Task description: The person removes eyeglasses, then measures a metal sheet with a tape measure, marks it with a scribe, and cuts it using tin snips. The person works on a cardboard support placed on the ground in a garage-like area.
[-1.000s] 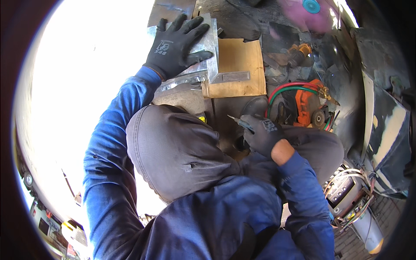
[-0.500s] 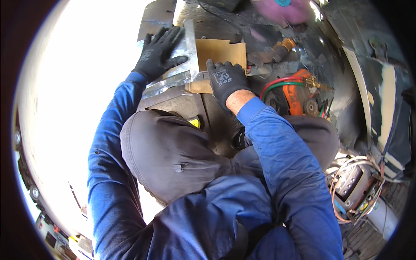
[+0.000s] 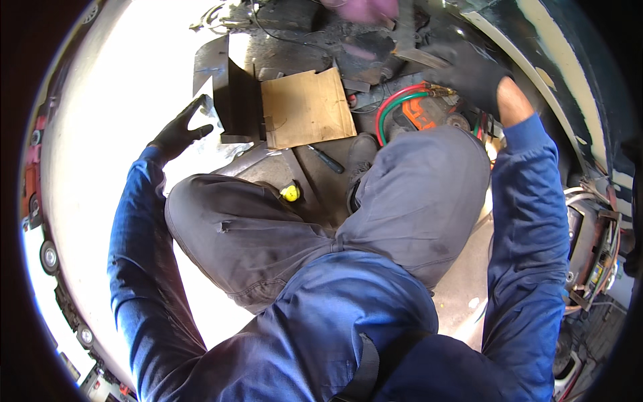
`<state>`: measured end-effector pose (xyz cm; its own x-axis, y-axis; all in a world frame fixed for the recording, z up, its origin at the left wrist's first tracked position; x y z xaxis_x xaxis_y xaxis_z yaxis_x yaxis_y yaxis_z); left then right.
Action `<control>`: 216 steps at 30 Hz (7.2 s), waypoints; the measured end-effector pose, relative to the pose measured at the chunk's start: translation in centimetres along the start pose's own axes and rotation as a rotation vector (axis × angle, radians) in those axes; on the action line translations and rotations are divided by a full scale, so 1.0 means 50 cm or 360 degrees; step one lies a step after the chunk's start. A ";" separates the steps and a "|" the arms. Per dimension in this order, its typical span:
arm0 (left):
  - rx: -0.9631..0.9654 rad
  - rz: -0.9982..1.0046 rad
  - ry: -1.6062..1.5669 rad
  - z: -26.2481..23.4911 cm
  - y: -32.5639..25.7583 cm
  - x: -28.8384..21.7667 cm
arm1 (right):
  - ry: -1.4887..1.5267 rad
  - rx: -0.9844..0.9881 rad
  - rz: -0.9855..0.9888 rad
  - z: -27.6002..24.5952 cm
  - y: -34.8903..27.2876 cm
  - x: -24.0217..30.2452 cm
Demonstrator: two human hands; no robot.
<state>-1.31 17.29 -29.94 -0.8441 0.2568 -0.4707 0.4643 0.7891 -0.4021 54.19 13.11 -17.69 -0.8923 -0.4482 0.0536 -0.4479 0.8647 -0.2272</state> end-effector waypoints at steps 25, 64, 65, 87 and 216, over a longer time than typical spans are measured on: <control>-0.0516 -0.0654 0.0910 -0.095 -0.036 0.028 | 0.1289 0.0010 0.1329 0.816 -0.265 0.154; -0.0562 0.0687 0.0775 0.262 -0.194 -0.016 | 0.2023 0.0474 0.0603 0.477 0.322 0.410; -0.0580 0.0701 0.0734 0.265 -0.188 -0.018 | 0.1990 0.0528 0.0736 0.493 0.322 0.429; -0.0745 0.0358 0.0459 0.226 -0.172 -0.029 | 0.1336 -0.0164 0.1519 0.686 0.308 0.208; -0.1840 -0.0398 -0.2235 -0.080 -0.129 0.113 | 0.1888 0.0165 -0.0449 0.111 0.231 0.546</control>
<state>-10.15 15.89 -26.89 0.2469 -0.0348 -0.9684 -0.5307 0.8313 -0.1652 24.94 9.62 -24.24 -0.2860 -0.0853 0.9544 -0.6759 0.7240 -0.1378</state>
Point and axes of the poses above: each hand's wrist, its own y-axis towards the middle knuckle, its own z-axis out of the palm, x = y × z, the point moved 7 cm from there along y, towards the middle knuckle, and after that the axes turned 6 degrees about z, right-handed, at the moved point
